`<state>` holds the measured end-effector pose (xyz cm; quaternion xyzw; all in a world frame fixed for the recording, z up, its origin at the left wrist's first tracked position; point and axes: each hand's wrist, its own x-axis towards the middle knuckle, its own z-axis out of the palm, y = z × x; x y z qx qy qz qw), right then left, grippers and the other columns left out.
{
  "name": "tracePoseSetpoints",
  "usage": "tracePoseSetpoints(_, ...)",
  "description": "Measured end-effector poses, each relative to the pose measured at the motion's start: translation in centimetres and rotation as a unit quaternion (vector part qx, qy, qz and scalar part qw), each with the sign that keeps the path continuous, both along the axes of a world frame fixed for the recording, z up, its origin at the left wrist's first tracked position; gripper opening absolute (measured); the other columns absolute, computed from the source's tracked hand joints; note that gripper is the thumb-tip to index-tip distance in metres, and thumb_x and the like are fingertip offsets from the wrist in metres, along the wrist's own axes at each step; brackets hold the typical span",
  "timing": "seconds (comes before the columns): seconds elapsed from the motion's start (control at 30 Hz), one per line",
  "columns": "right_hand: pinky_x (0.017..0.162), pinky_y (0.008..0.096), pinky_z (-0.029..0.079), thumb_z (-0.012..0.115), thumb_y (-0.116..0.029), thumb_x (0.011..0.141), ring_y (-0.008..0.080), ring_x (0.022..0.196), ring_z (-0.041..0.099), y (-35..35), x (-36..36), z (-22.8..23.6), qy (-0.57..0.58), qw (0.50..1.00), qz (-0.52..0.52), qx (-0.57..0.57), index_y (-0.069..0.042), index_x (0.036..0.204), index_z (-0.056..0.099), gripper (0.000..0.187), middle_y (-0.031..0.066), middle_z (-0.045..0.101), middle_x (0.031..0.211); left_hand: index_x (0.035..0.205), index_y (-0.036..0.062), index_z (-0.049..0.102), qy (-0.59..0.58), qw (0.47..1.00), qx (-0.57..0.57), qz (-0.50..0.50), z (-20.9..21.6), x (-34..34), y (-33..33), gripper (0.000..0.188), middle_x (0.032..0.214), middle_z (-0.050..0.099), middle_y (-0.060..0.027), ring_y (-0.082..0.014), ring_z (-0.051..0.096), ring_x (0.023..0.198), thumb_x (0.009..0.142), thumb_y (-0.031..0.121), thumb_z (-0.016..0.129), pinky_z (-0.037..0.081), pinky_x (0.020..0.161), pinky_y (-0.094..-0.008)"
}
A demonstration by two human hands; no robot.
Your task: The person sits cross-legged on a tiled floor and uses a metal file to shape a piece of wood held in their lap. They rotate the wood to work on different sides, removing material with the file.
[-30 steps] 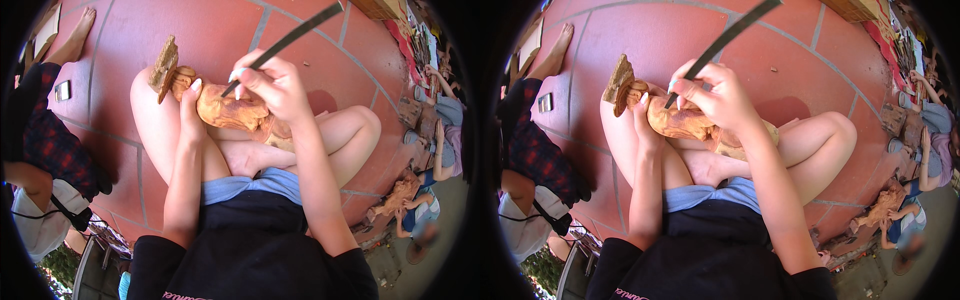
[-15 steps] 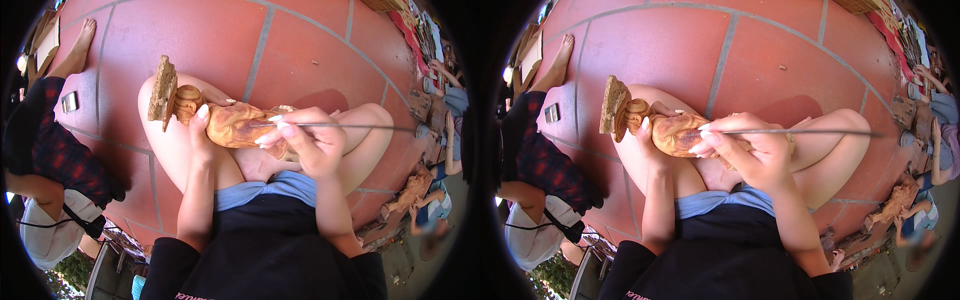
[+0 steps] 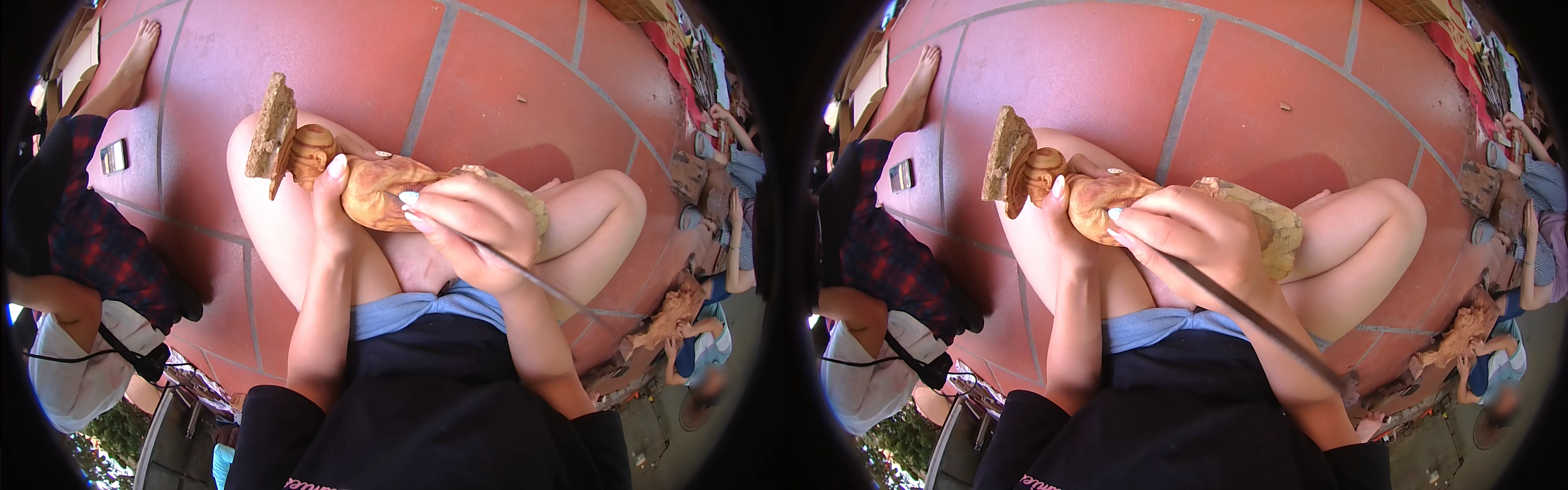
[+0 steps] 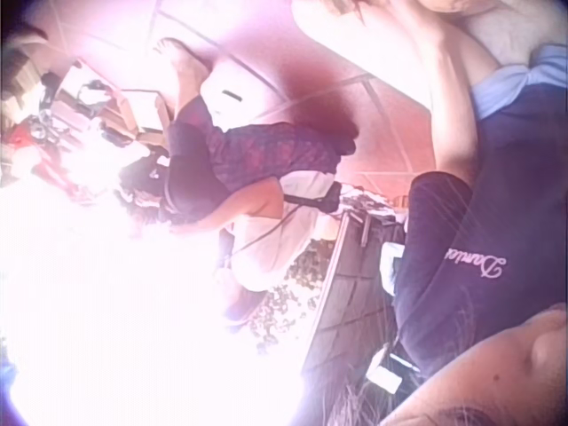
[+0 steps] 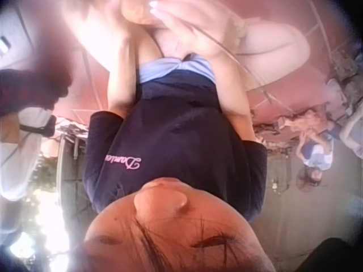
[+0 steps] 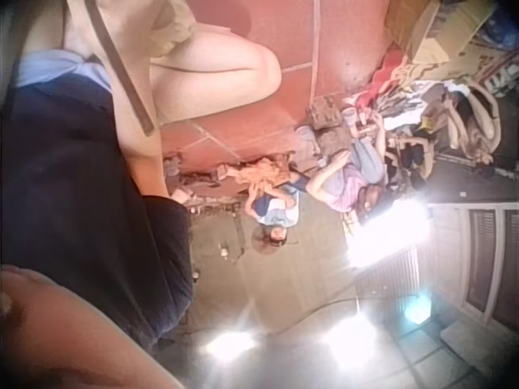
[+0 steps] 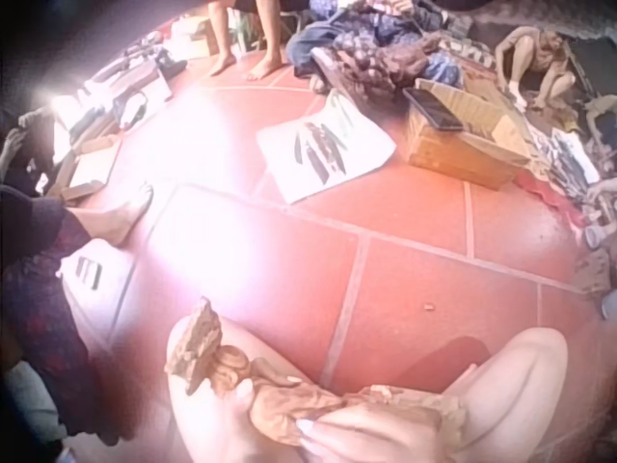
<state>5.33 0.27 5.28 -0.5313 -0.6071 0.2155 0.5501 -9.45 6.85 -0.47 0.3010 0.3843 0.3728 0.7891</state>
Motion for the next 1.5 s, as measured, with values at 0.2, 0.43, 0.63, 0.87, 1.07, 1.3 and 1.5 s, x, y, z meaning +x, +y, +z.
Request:
tracePoseSetpoints(0.2, 0.051, 0.0299, 0.046, 0.072, 0.003, 0.068, 0.0225, 0.06, 0.059, -0.1, -0.2, 0.0, -0.085, 0.996, 0.018, 0.021, 0.002, 0.091, 0.064, 0.024, 0.0124, 0.061, 0.076, 0.088, 0.0013, 0.049, 0.074, 0.997, -0.024, 0.028, 1.9, 0.9, -0.2, 0.049, 0.084, 0.058, -0.0155, -0.0244, 0.058, 0.082, 0.082, 0.05, 0.049, 0.047, 0.076, -0.0354)
tracePoseSetpoints(0.43, 0.052, 0.0311, 0.046, 0.073, 0.002, 0.068, 0.0228, 0.061, 0.06, 0.2, -0.3, 0.1, -0.068, 0.997, -0.007, 0.022, 0.002, 0.09, 0.064, 0.024, 0.0124, 0.061, 0.076, 0.086, 0.0027, 0.05, 0.067, 0.998, 0.002, -0.021, 0.4, 0.1, 0.4, 0.047, 0.084, 0.059, -0.0136, -0.0232, 0.058, 0.082, 0.084, 0.049, 0.044, 0.046, 0.077, -0.0349)
tracePoseSetpoints(0.63, 0.051, 0.0317, 0.046, 0.073, 0.003, 0.063, 0.0225, 0.06, 0.058, -0.1, -0.1, 0.4, -0.035, 0.999, 0.014, 0.005, 0.002, 0.086, 0.065, 0.024, 0.0119, 0.061, 0.075, 0.085, 0.0027, 0.05, 0.05, 0.998, -0.026, -0.003, 0.4, 0.2, 0.2, 0.045, 0.084, 0.059, -0.0138, -0.0229, 0.058, 0.081, 0.086, 0.047, 0.042, 0.046, 0.078, -0.0346)
tracePoseSetpoints(0.87, 0.053, 0.0311, 0.045, 0.072, 0.001, 0.065, 0.0215, 0.06, 0.058, 0.2, 0.0, 0.2, -0.035, 0.999, 0.036, -0.009, 0.002, 0.086, 0.065, 0.022, 0.0121, 0.061, 0.075, 0.086, 0.0026, 0.051, 0.049, 0.998, -0.023, -0.007, 0.8, 0.2, 0.3, 0.045, 0.084, 0.06, -0.0144, -0.0238, 0.058, 0.08, 0.084, 0.047, 0.044, 0.047, 0.076, -0.0355)
tracePoseSetpoints(1.07, 0.051, 0.0296, 0.044, 0.071, 0.0, 0.067, 0.0205, 0.059, 0.058, 0.4, -0.3, 0.2, -0.016, 1.0, 0.008, -0.007, 0.002, 0.087, 0.066, 0.021, 0.0103, 0.061, 0.071, 0.096, -0.0032, 0.056, 0.026, 0.999, -0.027, -0.023, 0.0, -0.2, 0.4, 0.052, 0.091, 0.063, -0.0152, -0.0234, 0.061, 0.085, 0.084, 0.046, 0.046, 0.048, 0.08, -0.0343)
tracePoseSetpoints(1.3, 0.051, 0.0251, 0.046, 0.062, -0.003, 0.085, 0.0141, 0.057, 0.06, -0.4, 0.2, 0.6, 0.149, 0.984, 0.024, -0.092, 0.005, 0.093, 0.064, 0.011, 0.0113, 0.063, 0.069, 0.086, 0.0026, 0.05, 0.053, 0.999, -0.007, -0.009, 0.8, 0.2, 0.4, 0.045, 0.084, 0.06, -0.0143, -0.0234, 0.059, 0.08, 0.084, 0.048, 0.046, 0.047, 0.076, -0.0345)
tracePoseSetpoints(1.5, 0.056, 0.0227, 0.051, 0.053, -0.003, 0.092, 0.0139, 0.066, 0.063, 0.3, 1.9, 0.5, 0.312, 0.923, 0.062, -0.215, 0.006, 0.095, 0.06, 0.012, 0.0127, 0.064, 0.078, 0.087, 0.0023, 0.05, 0.05, 0.999, 0.005, -0.019, 0.9, 0.3, 0.4, 0.047, 0.084, 0.06, -0.0148, -0.0228, 0.059, 0.081, 0.083, 0.049, 0.046, 0.047, 0.076, -0.0338)
